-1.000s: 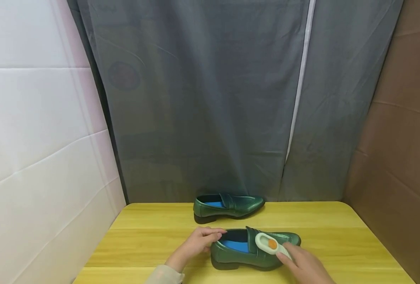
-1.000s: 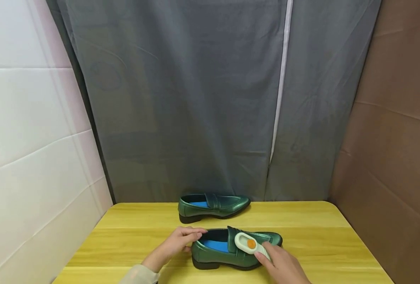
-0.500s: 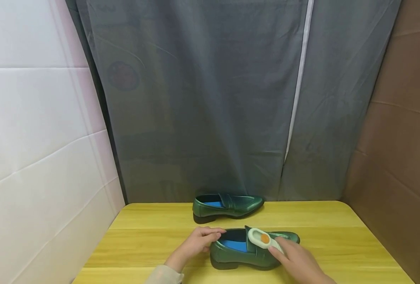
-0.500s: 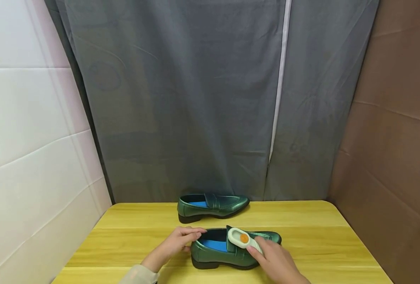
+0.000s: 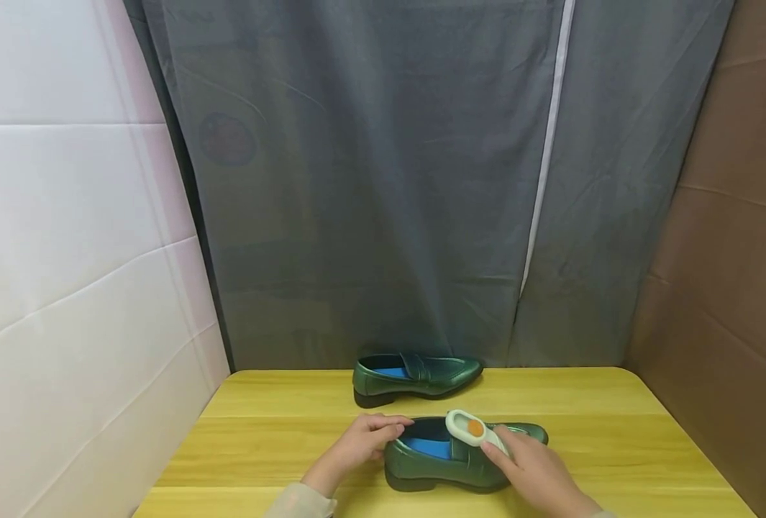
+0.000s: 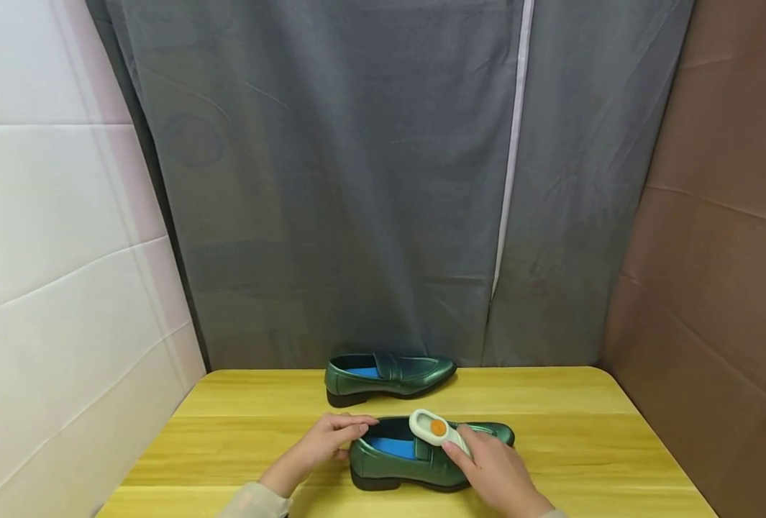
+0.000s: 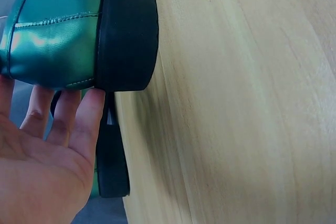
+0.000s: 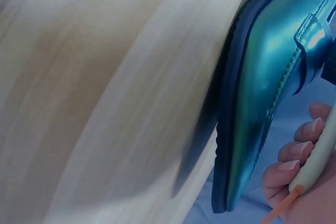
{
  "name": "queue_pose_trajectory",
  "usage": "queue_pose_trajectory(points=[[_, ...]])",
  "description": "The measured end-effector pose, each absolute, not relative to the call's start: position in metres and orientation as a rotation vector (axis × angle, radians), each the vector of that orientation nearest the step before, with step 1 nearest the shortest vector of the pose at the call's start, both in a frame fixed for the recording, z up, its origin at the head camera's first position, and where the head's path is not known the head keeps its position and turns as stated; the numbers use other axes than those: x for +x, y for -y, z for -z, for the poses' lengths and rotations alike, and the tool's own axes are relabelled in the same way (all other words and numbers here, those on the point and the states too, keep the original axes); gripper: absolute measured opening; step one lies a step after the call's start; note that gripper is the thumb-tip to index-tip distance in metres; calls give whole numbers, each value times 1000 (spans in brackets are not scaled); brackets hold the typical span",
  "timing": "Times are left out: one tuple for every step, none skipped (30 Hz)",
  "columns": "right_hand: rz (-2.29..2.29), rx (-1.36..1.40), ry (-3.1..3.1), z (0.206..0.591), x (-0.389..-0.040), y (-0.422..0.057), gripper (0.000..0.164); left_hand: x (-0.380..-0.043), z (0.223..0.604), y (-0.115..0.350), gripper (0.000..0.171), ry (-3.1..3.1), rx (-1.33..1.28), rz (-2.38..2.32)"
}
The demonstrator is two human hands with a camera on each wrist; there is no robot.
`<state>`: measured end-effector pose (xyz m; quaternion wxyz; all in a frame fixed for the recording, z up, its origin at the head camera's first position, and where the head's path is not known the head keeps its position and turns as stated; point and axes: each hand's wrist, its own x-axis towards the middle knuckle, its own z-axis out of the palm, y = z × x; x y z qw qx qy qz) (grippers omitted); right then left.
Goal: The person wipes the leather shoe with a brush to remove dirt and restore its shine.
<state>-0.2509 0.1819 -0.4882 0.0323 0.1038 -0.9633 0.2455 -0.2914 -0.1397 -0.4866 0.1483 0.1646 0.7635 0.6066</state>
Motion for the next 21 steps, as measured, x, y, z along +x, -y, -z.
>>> queue_pose_trajectory(points=[[-761,312,2959,489,-250,-183,55,-292,487,139,37,-2196,475,-1746],[-764,304,2948,489,-250,-184,55,-292,487,139,37,-2198,475,-1744],[-765,300,2940,490,-250,-185,55,-292,487,139,37,-2204,476,-1741],[-772,296,2934,491,-250,-186,55,-292,487,138,36,-2207,477,-1740],[-778,293,2932,491,-249,-187,55,-293,487,138,36,-2210,477,-1740],[-782,288,2930,491,-249,-188,56,-293,487,138,35,-2213,475,-1739],[-784,286,2931,491,-249,-189,57,-293,487,138,35,-2213,474,-1739],[-791,279,2939,491,-249,-191,59,-293,487,138,36,-2213,474,-1738],[-797,271,2951,492,-250,-192,61,-294,487,137,36,-2211,475,-1739],[-805,261,2962,493,-250,-194,64,-294,487,137,36,-2208,475,-1740],[-813,250,2972,494,-250,-196,66,-294,487,137,36,-2207,475,-1740],[-819,237,2982,495,-250,-199,67,-294,488,137,37,-2207,477,-1738],[-823,227,2987,496,-250,-201,66,-294,488,137,37,-2207,478,-1736],[-831,215,2993,497,-250,-203,65,-293,488,137,37,-2206,479,-1734],[-830,204,2995,498,-249,-205,62,-293,488,137,36,-2209,479,-1730],[-830,196,2994,499,-249,-207,60,-293,488,137,36,-2213,480,-1728],[-830,192,2995,500,-248,-208,58,-293,487,138,35,-2215,480,-1727],[-829,188,2997,500,-248,-210,57,-293,487,138,35,-2217,480,-1727],[-829,188,2997,500,-248,-211,57,-293,487,138,35,-2219,479,-1727],[-832,188,2999,500,-248,-211,57,-293,487,138,34,-2218,479,-1728],[-830,189,3000,500,-247,-212,59,-293,487,138,34,-2219,478,-1729]])
